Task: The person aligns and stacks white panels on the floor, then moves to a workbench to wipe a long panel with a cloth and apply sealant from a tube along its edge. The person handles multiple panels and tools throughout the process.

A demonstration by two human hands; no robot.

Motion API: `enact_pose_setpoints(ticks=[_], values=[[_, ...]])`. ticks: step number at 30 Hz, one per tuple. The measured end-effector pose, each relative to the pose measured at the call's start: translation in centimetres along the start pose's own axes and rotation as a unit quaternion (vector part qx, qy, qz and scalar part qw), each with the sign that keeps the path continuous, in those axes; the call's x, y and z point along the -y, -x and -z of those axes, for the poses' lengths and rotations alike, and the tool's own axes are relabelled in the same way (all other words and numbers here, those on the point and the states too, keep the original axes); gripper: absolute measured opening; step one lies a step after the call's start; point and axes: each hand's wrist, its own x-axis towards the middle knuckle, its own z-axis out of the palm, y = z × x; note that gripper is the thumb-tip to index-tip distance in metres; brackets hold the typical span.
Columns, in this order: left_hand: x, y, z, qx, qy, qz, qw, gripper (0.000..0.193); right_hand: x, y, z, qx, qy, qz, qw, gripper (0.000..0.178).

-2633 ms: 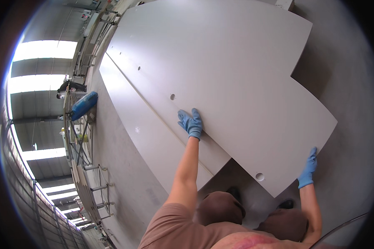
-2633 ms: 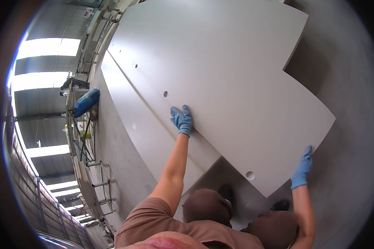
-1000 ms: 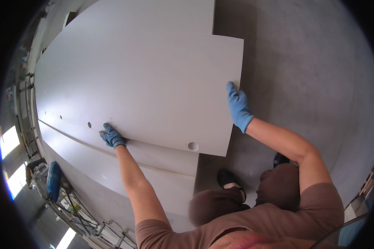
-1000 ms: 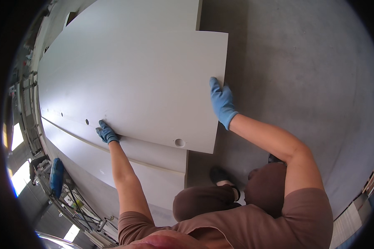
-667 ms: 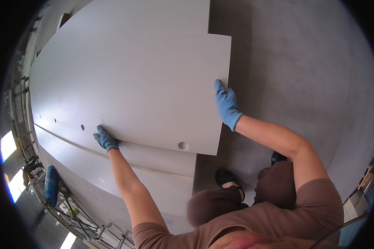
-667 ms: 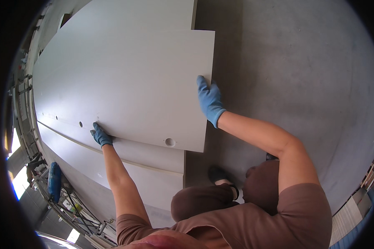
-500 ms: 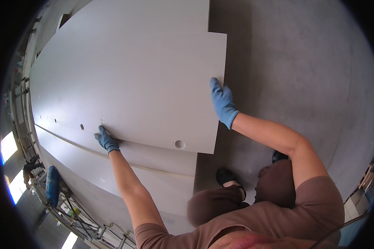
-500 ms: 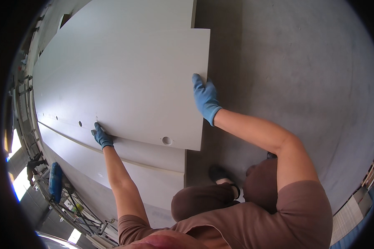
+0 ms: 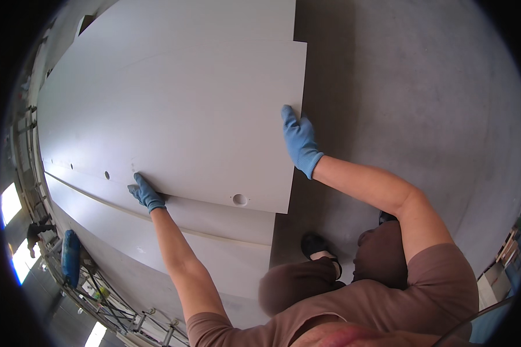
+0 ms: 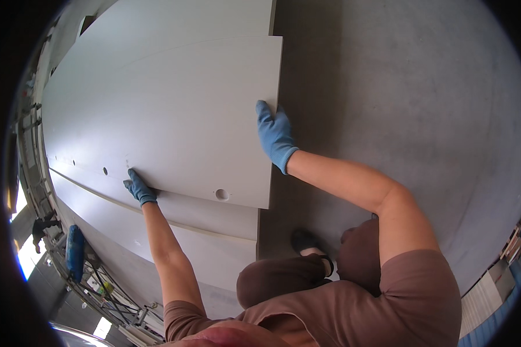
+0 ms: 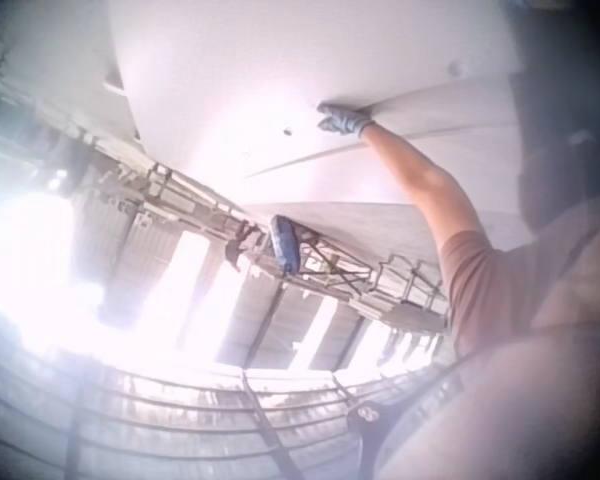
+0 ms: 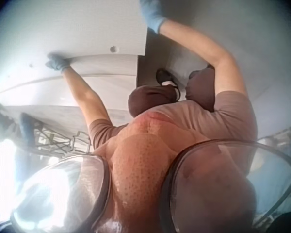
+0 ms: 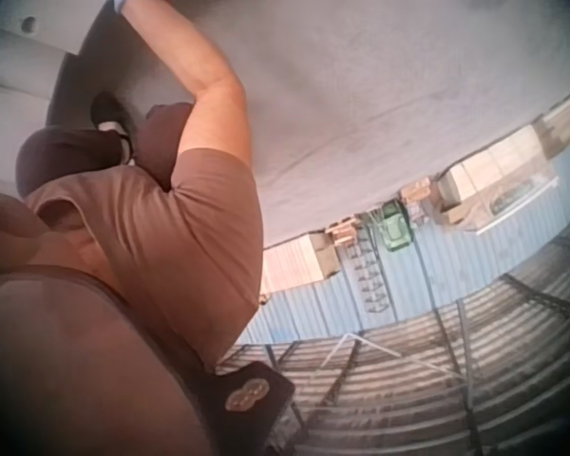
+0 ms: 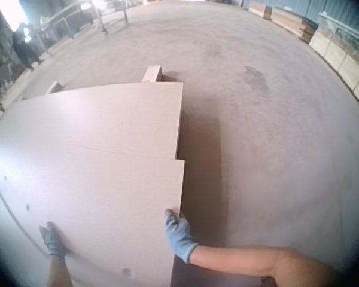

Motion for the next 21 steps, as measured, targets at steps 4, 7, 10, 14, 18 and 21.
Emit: enact_pose_setpoints(ticks=[4, 7, 10, 14, 18, 21], values=[[-0.1, 0.3, -0.2, 0.003, 0.016, -0.012, 1.000, 0.093, 0.0, 0.0, 0.0, 0.010, 0.003, -0.029, 1.000, 0.059], [0.0, 0.5, -0.3, -0.008, -0.001, -0.025, 1.000, 0.093, -0.1, -0.1, 0.0, 0.008, -0.006, -0.001, 1.000, 0.057], [0.1, 0.9, -0.4, -0.012, -0.002, -0.015, 1.000, 0.093, -0.3, -0.1, 0.0, 0.011, -0.011, 0.007, 1.000, 0.055], [-0.3, 1.4, -0.5, -0.004, 0.021, 0.007, 1.000, 0.093, -0.3, -0.1, 0.0, 0.002, 0.001, 0.002, 1.000, 0.059], [-1.0, 2.0, -0.6, -0.005, 0.009, 0.006, 1.000, 0.095, -0.1, 0.0, -0.1, 0.005, 0.008, 0.009, 1.000, 0.053], [-1.3, 2.5, -0.7, -0.009, 0.011, 0.012, 1.000, 0.097, -0.1, 0.0, 0.0, 0.010, 0.010, -0.009, 1.000, 0.053]])
